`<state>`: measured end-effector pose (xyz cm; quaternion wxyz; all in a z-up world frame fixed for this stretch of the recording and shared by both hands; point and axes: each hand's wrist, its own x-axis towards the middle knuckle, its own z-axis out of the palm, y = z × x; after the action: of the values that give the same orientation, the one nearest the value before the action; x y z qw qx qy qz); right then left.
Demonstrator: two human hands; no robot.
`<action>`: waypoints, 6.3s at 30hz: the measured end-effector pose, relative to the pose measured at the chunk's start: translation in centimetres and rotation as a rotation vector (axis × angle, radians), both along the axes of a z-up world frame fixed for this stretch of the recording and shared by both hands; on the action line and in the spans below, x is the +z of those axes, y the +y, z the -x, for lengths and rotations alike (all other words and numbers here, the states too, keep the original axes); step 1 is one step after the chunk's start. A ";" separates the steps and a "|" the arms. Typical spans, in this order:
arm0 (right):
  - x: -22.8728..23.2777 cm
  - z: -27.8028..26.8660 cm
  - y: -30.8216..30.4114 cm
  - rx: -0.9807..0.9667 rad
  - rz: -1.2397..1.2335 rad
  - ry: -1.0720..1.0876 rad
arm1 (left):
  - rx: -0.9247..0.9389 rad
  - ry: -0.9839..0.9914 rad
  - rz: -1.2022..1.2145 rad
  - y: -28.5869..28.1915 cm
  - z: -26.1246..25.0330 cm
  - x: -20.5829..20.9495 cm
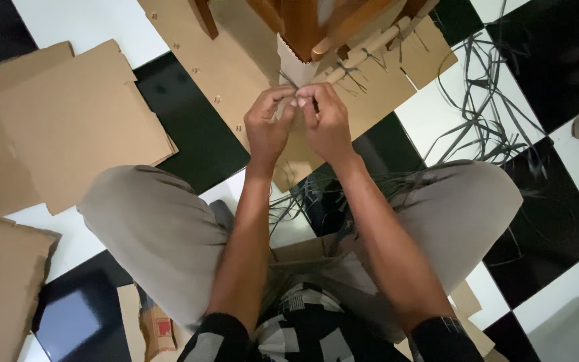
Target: Wrapping a wooden furniture leg with protective paper and securing it with plastic ties
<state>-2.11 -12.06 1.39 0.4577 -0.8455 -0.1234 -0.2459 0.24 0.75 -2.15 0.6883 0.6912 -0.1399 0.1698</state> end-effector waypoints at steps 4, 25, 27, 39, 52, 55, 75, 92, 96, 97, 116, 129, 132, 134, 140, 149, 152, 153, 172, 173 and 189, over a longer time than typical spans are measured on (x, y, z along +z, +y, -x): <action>-0.5 -0.3 -0.2 0.007 -0.056 0.008 | -0.011 -0.030 -0.007 0.1 -0.2 -0.4; 0.1 0.2 -1.0 -0.142 -0.106 0.115 | 0.192 0.001 0.010 -1.3 -0.6 -0.1; 0.1 0.1 -1.2 -0.131 -0.093 0.081 | 0.176 0.056 0.049 -1.3 -0.7 0.4; -0.9 0.5 -1.3 -0.183 -0.063 0.084 | 0.109 0.115 0.154 -1.5 -0.9 -0.3; -0.9 0.6 -1.9 -0.211 0.035 0.031 | 0.199 0.048 0.004 -2.2 -0.8 2.9; 0.3 1.0 -1.5 -0.220 0.124 -0.026 | 0.307 0.052 -0.119 -2.4 -0.7 2.5; -4.4 2.7 -3.1 -0.265 0.125 0.078 | -0.012 0.139 0.126 0.2 -0.3 -1.0; -24.1 7.9 -1.2 -0.035 0.168 0.858 | 0.294 0.950 -0.422 7.0 5.2 -27.0; -24.6 9.2 0.9 0.122 0.345 1.016 | 0.287 1.163 -0.553 8.4 7.7 -29.7; -23.4 9.3 1.7 0.128 0.346 1.015 | 0.293 1.164 -0.552 8.5 8.2 -30.1; -27.2 10.9 2.8 0.061 0.449 0.990 | 0.363 1.149 -0.514 10.0 10.1 -28.0; -30.6 12.2 5.4 0.309 0.858 0.957 | 0.427 1.092 -0.306 12.0 11.0 -27.9; -30.9 13.0 4.4 0.389 1.028 0.438 | 0.449 1.062 -0.265 12.6 11.4 -29.9; -28.8 12.1 5.2 0.324 0.815 0.699 | 0.444 1.041 -0.244 12.8 11.4 -28.3; -23.9 8.0 4.2 0.241 0.320 1.088 | 0.327 1.025 -0.119 12.0 11.4 -25.0; -24.4 6.4 2.2 0.096 -0.310 1.043 | -0.049 1.120 0.024 8.4 10.9 -20.3; -21.0 6.7 2.5 0.154 -0.159 1.012 | -0.061 1.080 0.158 7.4 10.2 -20.7; -18.9 7.0 2.9 0.181 -0.154 1.013 | -0.039 1.054 0.204 7.2 9.9 -21.5; -25.2 9.9 -1.3 -0.085 -0.575 1.035 | 0.025 0.814 0.312 3.2 6.6 -17.7; -25.0 9.9 -1.4 -0.101 -0.632 1.012 | 0.031 0.802 0.320 3.1 6.5 -17.8; -22.3 10.6 -1.5 -0.264 -0.778 1.036 | 0.029 0.787 0.360 1.0 5.4 -16.6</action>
<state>-12.67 -13.52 -20.88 0.6958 -0.6355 0.3154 0.1119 -5.14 1.77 -18.77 0.7963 0.5743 0.1746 -0.0755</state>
